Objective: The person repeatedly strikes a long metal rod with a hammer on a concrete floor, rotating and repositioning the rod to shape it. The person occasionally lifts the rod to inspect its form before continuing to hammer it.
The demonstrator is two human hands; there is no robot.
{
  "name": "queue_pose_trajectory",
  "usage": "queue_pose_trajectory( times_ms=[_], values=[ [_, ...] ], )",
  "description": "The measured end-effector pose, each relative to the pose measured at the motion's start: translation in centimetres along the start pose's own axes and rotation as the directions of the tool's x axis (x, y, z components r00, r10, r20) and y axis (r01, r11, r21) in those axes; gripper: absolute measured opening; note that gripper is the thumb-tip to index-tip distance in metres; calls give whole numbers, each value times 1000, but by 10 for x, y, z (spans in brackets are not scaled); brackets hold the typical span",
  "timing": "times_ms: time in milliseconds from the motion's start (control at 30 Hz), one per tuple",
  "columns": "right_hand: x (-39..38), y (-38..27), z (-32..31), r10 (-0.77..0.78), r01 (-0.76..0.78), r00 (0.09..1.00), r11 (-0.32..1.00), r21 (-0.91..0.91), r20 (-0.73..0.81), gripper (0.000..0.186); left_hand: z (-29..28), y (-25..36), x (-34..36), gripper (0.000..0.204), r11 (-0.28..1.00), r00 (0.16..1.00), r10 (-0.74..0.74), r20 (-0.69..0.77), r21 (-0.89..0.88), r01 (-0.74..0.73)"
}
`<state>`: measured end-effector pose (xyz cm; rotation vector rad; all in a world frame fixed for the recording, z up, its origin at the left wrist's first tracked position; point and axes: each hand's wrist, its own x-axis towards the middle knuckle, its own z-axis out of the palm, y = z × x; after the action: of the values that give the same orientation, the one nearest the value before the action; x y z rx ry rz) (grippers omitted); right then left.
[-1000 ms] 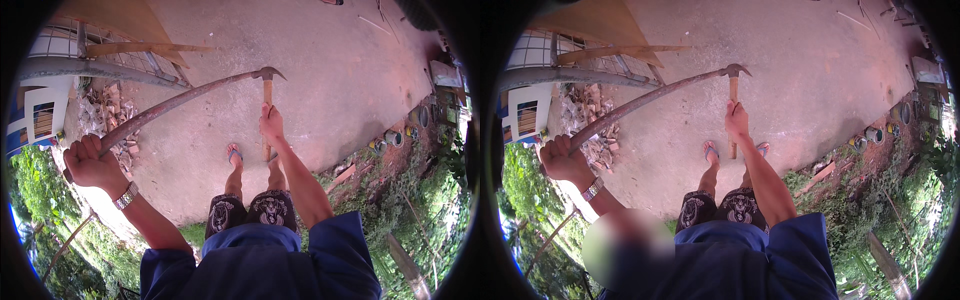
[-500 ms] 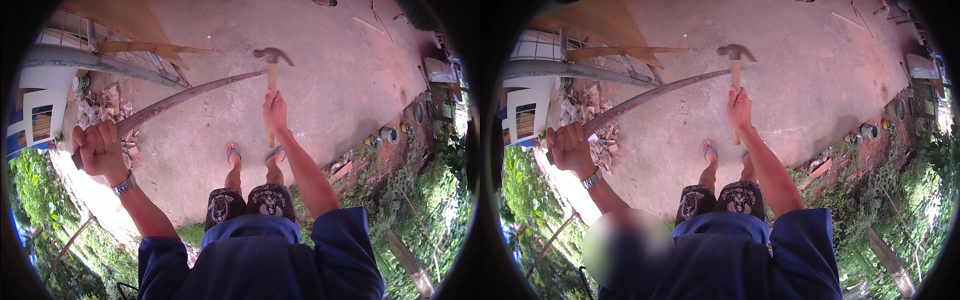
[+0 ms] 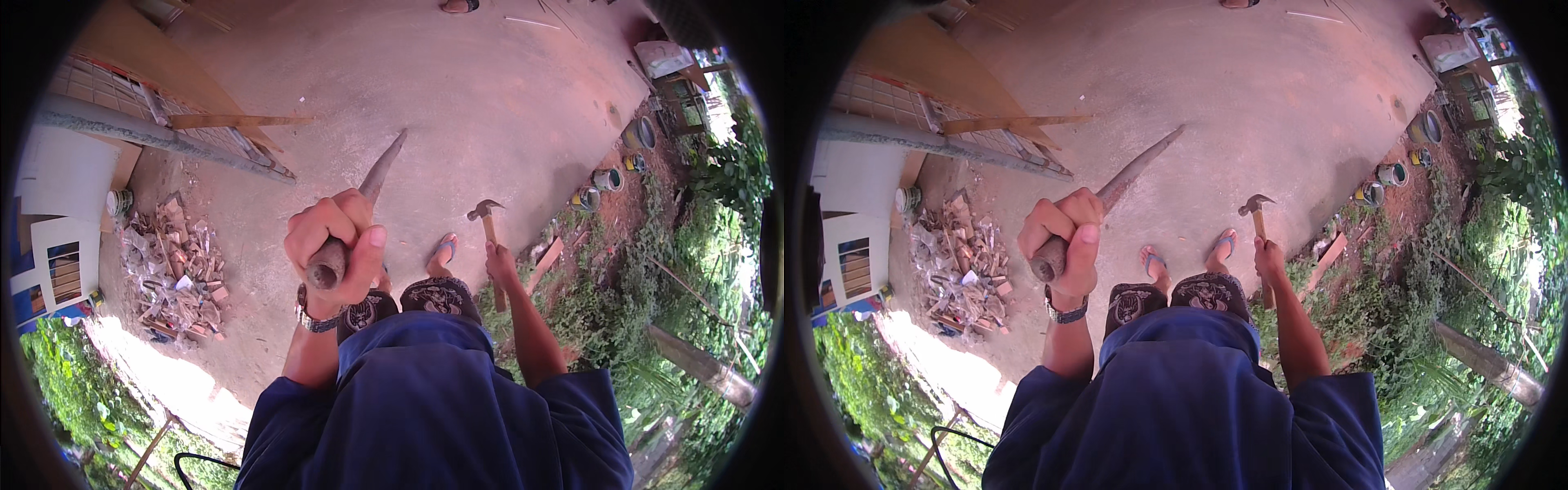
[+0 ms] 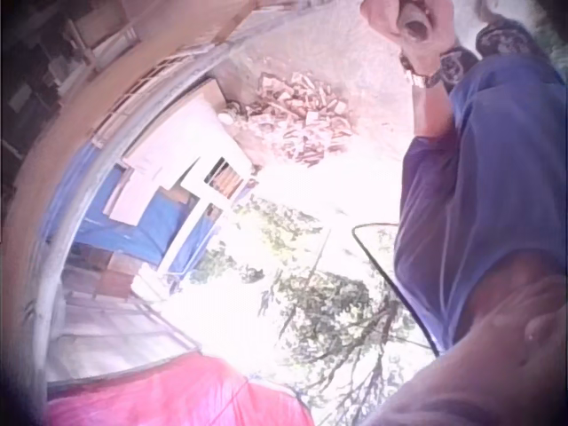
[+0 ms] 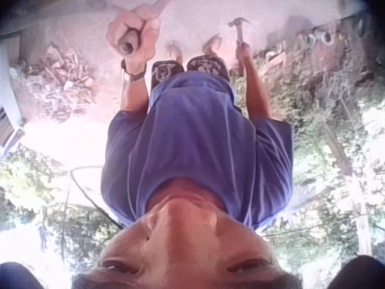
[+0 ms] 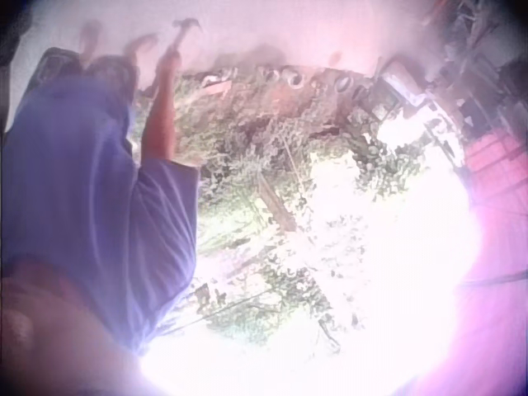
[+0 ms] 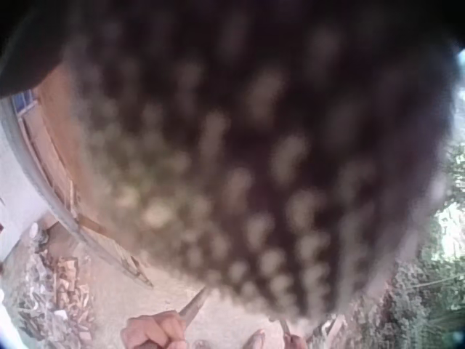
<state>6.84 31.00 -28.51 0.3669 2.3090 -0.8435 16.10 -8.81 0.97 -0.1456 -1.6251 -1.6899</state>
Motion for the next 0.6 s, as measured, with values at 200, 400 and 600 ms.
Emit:
queue_pose_trajectory(
  times_ms=[200,400,600],
  values=[
    [-101,185,5,501,-509,856,860,-32,-124,61,31,-5,0,26,998,983,39,177,-65,-28],
    [-217,276,52,790,-759,612,603,247,-49,65,46,0,-3,27,998,967,39,254,-50,-28],
    [-250,290,91,803,-704,596,514,491,14,67,64,-6,-13,28,960,953,213,215,-225,-164]
  ],
)
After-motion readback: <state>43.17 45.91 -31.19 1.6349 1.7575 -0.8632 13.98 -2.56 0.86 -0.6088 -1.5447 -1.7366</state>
